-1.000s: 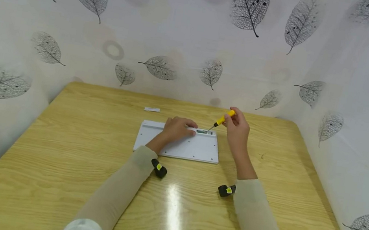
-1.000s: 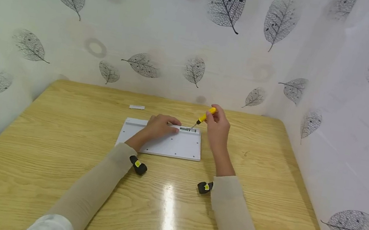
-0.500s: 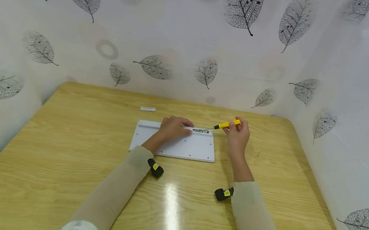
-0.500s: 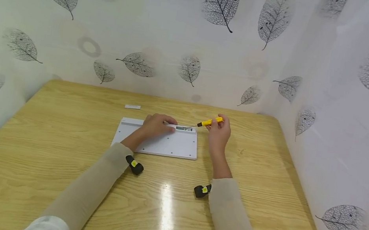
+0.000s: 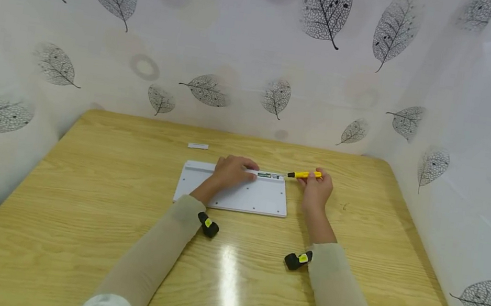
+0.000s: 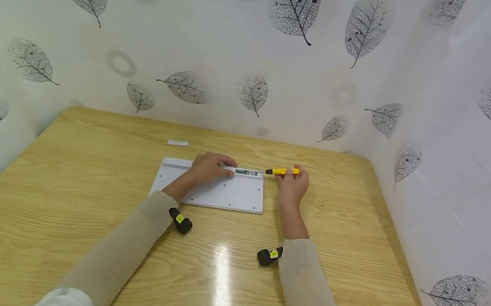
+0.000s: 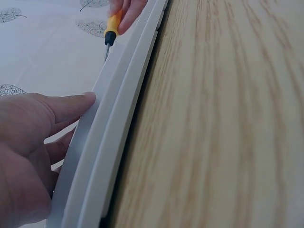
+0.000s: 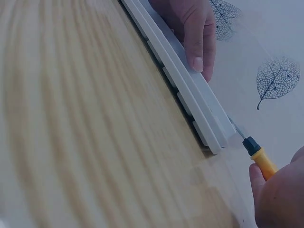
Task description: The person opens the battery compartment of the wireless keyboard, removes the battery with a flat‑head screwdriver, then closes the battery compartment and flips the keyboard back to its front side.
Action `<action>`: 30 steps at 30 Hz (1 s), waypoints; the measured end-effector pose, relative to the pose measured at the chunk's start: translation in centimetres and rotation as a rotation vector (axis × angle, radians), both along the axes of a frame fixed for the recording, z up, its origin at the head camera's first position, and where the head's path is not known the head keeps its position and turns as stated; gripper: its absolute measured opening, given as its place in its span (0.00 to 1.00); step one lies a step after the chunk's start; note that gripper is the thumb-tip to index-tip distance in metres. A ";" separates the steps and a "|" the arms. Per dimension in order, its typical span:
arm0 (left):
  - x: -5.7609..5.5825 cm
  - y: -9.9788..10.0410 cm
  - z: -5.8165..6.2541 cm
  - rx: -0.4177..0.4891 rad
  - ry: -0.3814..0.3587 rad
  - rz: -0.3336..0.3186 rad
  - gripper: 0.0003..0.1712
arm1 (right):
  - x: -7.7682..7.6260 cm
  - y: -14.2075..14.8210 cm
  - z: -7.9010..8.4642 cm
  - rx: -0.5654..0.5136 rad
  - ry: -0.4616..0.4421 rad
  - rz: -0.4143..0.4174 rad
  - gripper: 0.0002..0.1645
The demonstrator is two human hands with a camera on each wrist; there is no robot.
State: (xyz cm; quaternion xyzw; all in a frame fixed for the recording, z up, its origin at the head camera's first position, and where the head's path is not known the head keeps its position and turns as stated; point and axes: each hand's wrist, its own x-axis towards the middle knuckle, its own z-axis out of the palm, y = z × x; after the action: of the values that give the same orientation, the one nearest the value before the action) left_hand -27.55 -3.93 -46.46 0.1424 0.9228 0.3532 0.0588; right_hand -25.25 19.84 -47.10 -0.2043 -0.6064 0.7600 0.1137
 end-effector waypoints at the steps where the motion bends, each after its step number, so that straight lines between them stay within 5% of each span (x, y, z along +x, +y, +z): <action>1: 0.0 0.0 0.0 0.000 -0.001 -0.001 0.16 | -0.1 0.0 -0.1 -0.019 -0.013 -0.008 0.25; 17: -0.2 0.0 -0.2 -0.015 0.002 0.000 0.16 | -0.7 -0.2 -0.4 -0.135 -0.102 -0.078 0.25; 30: -0.4 0.1 -0.3 -0.012 -0.016 0.013 0.16 | -0.7 -0.2 -0.5 -0.148 -0.075 -0.078 0.24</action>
State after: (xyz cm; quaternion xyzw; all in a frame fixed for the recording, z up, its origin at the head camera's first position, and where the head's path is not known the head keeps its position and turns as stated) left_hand -27.96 -3.83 -46.77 0.1332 0.9253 0.3492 0.0649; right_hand -25.96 19.67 -47.62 -0.2640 -0.5440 0.7896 0.1048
